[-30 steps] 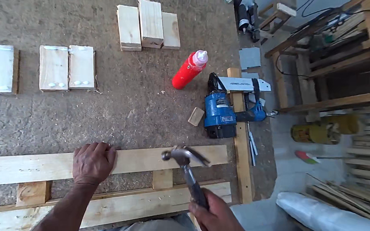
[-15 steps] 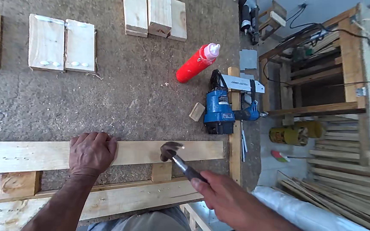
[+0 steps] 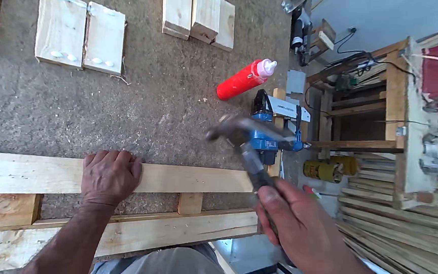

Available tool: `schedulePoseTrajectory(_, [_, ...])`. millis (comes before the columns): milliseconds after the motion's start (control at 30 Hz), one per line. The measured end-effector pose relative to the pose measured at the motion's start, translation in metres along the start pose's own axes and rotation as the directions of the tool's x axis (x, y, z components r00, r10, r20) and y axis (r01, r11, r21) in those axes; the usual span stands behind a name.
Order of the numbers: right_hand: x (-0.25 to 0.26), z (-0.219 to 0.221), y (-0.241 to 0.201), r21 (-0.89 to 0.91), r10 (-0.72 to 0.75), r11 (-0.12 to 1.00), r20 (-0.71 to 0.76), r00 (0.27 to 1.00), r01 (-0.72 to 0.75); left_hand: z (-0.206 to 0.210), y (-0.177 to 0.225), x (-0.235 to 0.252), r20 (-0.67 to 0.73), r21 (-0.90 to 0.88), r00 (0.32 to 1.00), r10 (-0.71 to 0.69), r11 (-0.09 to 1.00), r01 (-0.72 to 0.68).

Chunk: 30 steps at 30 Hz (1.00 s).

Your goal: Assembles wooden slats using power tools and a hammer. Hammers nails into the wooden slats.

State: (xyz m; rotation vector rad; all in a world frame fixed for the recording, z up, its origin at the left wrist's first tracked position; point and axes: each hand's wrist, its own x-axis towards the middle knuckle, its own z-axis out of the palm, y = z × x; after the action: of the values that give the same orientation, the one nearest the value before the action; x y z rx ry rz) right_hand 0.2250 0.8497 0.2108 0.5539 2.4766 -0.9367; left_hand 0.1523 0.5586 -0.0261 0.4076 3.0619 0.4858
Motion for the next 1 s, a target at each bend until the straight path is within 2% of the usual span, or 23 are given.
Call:
schedulePoseTrajectory(33, [-0.001,0.009,0.007,0.015,-0.060,0.998,-0.060,0.996,0.061,0.000,0.000,-0.001,0.000,0.001,1.000,0.001,1.000,-0.001])
schedulePoseTrajectory(67, [-0.004,0.018,0.020,-0.015,-0.034,0.999,-0.022,0.999,0.034,0.000,-0.001,-0.002,-0.004,0.002,1.000,0.006,1.000,-0.006])
schedulePoseTrajectory(100, [-0.007,0.021,0.031,-0.103,0.101,0.991,0.112,0.989,-0.089,0.000,-0.001,-0.002,-0.014,0.002,1.000,0.014,1.000,-0.014])
schedulePoseTrajectory(167, [-0.002,0.011,0.039,-0.325,0.477,0.872,0.397,0.784,-0.366,0.001,-0.002,-0.001,-0.037,-0.002,0.999,0.023,1.000,-0.023])
schedulePoseTrajectory(200, [0.003,0.001,0.034,-0.364,0.547,0.833,0.427,0.721,-0.416,0.001,-0.001,0.000,-0.042,-0.005,0.999,0.025,1.000,-0.025])
schedulePoseTrajectory(233, [0.006,-0.011,0.023,-0.345,0.533,0.842,0.417,0.736,-0.415,0.002,-0.001,0.000,-0.044,-0.008,0.999,0.022,1.000,-0.023])
schedulePoseTrajectory(267, [0.006,-0.019,0.011,-0.258,0.449,0.890,0.366,0.815,-0.375,0.002,0.000,-0.002,-0.031,-0.007,0.999,0.015,1.000,-0.015])
schedulePoseTrajectory(333, [0.004,-0.016,0.001,-0.005,0.181,0.983,0.098,0.979,-0.181,0.001,0.001,-0.001,-0.018,-0.001,1.000,0.010,1.000,-0.010])
schedulePoseTrajectory(400, [0.004,0.004,0.013,0.076,0.011,0.997,-0.066,0.998,-0.006,0.002,0.001,-0.002,-0.016,0.006,1.000,0.008,1.000,-0.008])
schedulePoseTrajectory(433, [0.001,0.013,0.026,0.027,0.036,0.999,-0.002,0.999,-0.036,0.002,0.000,-0.003,-0.017,0.009,1.000,0.011,1.000,-0.011])
schedulePoseTrajectory(467, [-0.002,0.017,0.037,-0.084,0.165,0.985,0.157,0.974,-0.153,0.003,-0.001,-0.003,-0.023,0.012,1.000,0.017,1.000,-0.017])
schedulePoseTrajectory(500, [-0.003,0.015,0.042,-0.217,0.358,0.930,0.338,0.870,-0.298,0.003,-0.002,-0.002,-0.033,0.010,0.999,0.022,1.000,-0.022])
schedulePoseTrajectory(567, [-0.004,0.001,0.038,-0.332,0.559,0.829,0.464,0.687,-0.451,0.003,-0.001,-0.001,-0.046,0.001,0.999,0.023,1.000,-0.023])
schedulePoseTrajectory(600, [-0.005,-0.010,0.027,-0.299,0.553,0.833,0.460,0.695,-0.465,0.002,-0.001,-0.001,-0.038,0.001,0.999,0.014,1.000,-0.014])
schedulePoseTrajectory(633, [-0.007,-0.018,0.017,-0.212,0.474,0.881,0.406,0.782,-0.423,0.000,-0.001,-0.002,-0.022,0.003,1.000,0.008,1.000,-0.008])
schedulePoseTrajectory(700, [-0.007,-0.017,0.008,0.009,0.199,0.979,0.122,0.972,-0.202,0.000,0.001,0.001,-0.009,0.000,1.000,0.006,1.000,-0.006])
schedulePoseTrajectory(733, [-0.005,-0.008,0.012,0.069,0.104,0.992,-0.022,0.994,-0.102,0.000,0.002,0.000,-0.007,0.001,1.000,0.003,1.000,-0.003])
schedulePoseTrajectory(767, [-0.004,0.002,0.021,0.083,0.071,0.994,-0.076,0.995,-0.064,0.001,0.002,-0.001,-0.005,0.003,1.000,0.001,1.000,-0.001])
schedulePoseTrajectory(833, [-0.006,0.012,0.044,-0.066,0.253,0.967,0.139,0.957,-0.246,0.001,-0.001,0.000,-0.023,0.007,1.000,0.009,1.000,-0.009])
schedulePoseTrajectory(900, [-0.001,0.004,0.053,-0.261,0.518,0.855,0.389,0.762,-0.449,0.001,-0.002,0.001,-0.039,-0.003,0.999,0.020,1.000,-0.020])
schedulePoseTrajectory(933, [0.002,-0.005,0.047,-0.272,0.552,0.834,0.408,0.727,-0.481,0.001,-0.001,0.002,-0.043,-0.008,0.999,0.024,1.000,-0.024])
schedulePoseTrajectory(967, [0.003,-0.015,0.038,-0.219,0.522,0.853,0.384,0.762,-0.475,0.000,0.000,0.001,-0.037,-0.008,0.999,0.017,1.000,-0.018])
schedulePoseTrajectory(1000, [0.001,-0.019,0.028,-0.107,0.442,0.896,0.303,0.844,-0.430,-0.001,0.001,0.000,-0.021,-0.005,1.000,0.009,1.000,-0.009])
